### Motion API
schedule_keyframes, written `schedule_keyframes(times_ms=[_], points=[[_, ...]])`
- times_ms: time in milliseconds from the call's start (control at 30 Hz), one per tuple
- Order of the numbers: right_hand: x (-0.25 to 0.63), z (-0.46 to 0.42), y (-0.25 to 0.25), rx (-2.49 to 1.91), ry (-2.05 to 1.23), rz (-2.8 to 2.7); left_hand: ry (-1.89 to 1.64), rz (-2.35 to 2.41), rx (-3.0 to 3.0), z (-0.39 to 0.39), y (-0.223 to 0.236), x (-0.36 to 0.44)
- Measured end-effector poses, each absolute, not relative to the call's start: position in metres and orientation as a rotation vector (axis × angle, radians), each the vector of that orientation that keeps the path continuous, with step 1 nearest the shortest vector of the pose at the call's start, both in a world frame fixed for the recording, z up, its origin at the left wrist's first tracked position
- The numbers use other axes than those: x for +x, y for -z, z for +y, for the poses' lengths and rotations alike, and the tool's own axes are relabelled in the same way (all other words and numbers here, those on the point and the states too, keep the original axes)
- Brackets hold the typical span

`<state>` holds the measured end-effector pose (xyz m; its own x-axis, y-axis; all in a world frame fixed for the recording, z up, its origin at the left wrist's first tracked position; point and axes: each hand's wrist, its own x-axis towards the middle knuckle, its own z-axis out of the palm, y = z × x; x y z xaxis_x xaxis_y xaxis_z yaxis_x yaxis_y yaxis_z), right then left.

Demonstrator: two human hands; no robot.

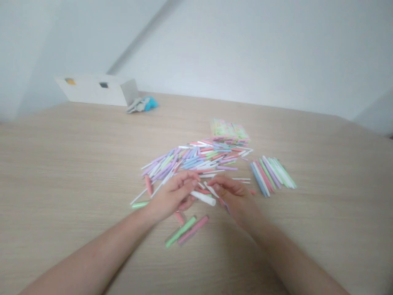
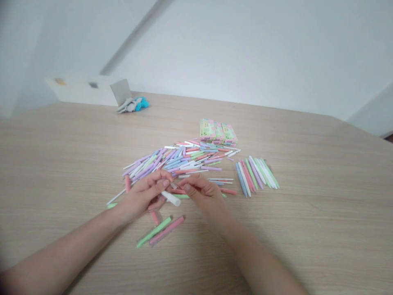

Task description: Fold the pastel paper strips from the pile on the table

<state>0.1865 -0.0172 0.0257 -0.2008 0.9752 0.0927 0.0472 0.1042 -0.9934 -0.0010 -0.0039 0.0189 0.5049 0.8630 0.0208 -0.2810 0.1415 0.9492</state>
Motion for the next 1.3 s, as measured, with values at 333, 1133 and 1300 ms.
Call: schedule_keyframes(times_ms=[333,1133,1300], points=[[0.185,-0.0169,-0.0205,-0.936,-1.315,-1.227,-0.969,0.531,1.108,-0.0041,-0.0191,-0.0006],[0.1854,-0.0195,-0.0205,-1.095,-1.068,-1.313,-0.971,0.622,1.215,-0.0051,-0.0219,-0.0026],[0.1851,-0.0191,-0.0225,-1.105,-1.062,-1.308,-0.98,0.625,1.22,-0.005,-0.0201,-0.0034]])
